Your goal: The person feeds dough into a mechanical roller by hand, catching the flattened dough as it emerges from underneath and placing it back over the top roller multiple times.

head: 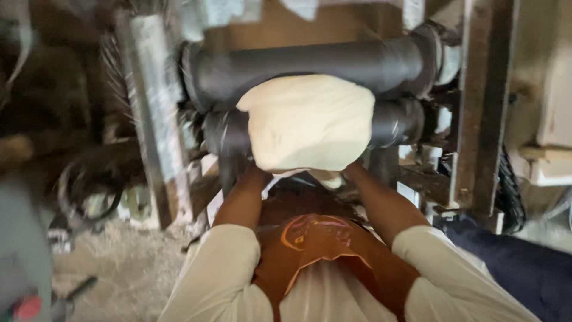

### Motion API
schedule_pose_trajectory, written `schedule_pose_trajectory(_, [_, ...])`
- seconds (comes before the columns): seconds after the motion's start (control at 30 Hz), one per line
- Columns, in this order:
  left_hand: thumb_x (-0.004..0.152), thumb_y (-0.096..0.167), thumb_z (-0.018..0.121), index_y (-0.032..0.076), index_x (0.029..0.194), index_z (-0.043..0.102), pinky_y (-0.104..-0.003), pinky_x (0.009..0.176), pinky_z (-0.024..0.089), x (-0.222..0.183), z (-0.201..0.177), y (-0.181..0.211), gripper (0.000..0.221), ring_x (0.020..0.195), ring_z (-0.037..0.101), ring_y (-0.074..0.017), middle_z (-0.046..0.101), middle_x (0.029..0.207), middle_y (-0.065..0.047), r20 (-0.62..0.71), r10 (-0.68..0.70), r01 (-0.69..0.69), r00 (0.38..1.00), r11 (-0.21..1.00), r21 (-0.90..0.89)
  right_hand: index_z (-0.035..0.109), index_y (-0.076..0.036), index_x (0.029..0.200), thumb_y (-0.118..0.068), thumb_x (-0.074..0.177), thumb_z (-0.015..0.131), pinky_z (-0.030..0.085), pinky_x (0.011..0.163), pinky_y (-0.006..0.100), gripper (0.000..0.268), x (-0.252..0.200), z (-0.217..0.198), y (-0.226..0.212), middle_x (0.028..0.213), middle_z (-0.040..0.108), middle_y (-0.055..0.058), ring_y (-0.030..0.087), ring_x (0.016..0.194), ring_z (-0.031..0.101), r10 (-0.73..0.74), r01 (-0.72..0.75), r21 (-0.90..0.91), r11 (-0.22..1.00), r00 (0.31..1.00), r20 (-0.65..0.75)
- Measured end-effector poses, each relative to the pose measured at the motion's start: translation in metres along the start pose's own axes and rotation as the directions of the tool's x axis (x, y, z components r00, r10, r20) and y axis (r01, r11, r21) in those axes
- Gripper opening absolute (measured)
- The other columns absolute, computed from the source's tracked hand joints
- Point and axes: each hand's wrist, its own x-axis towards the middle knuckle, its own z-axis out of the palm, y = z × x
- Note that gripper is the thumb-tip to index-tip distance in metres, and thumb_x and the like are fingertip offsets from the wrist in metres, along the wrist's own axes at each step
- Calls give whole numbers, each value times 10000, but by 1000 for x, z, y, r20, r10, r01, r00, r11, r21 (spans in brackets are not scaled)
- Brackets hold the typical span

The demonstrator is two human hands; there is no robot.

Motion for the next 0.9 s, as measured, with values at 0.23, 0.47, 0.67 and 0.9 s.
schedule_pose_trajectory(0.23, [1032,449,481,-22,1178,688,-424,877,538,-83,-16,-26,535,1035,702,-322,727,1129,-209,-232,92,23,968,893,450,579,-6,1403,-305,1054,555,547,970,437,461,-50,0,15,1261,675,150,272,1106,675,18,-10,-116,993,997,69])
schedule_pose_trajectory(0.47, [1028,423,475,-31,1106,746,-403,826,569,-99,15,-8,534,970,749,-306,785,1048,-196,-92,324,-205,942,767,607,565,21,1419,-304,1061,546,531,1019,398,483,-98,52,-9,1327,664,137,240,1163,666,-216,263,-241,934,955,205])
schedule_pose_trajectory(0.67, [1079,615,379,-13,1227,662,-341,956,511,-150,67,91,706,1149,679,-258,731,1167,-134,-102,196,-153,975,932,329,507,-19,1447,-435,1027,441,524,1093,360,595,-164,123,-28,1395,653,97,219,1270,655,-565,536,179,825,799,207])
schedule_pose_trajectory(0.9, [1086,461,479,18,1089,758,-442,909,518,-221,130,173,524,1045,677,-443,733,1027,-255,-171,642,-141,748,404,904,632,49,992,-452,1153,535,458,854,368,536,-133,119,-38,932,618,125,187,883,548,-795,373,-779,505,552,-251])
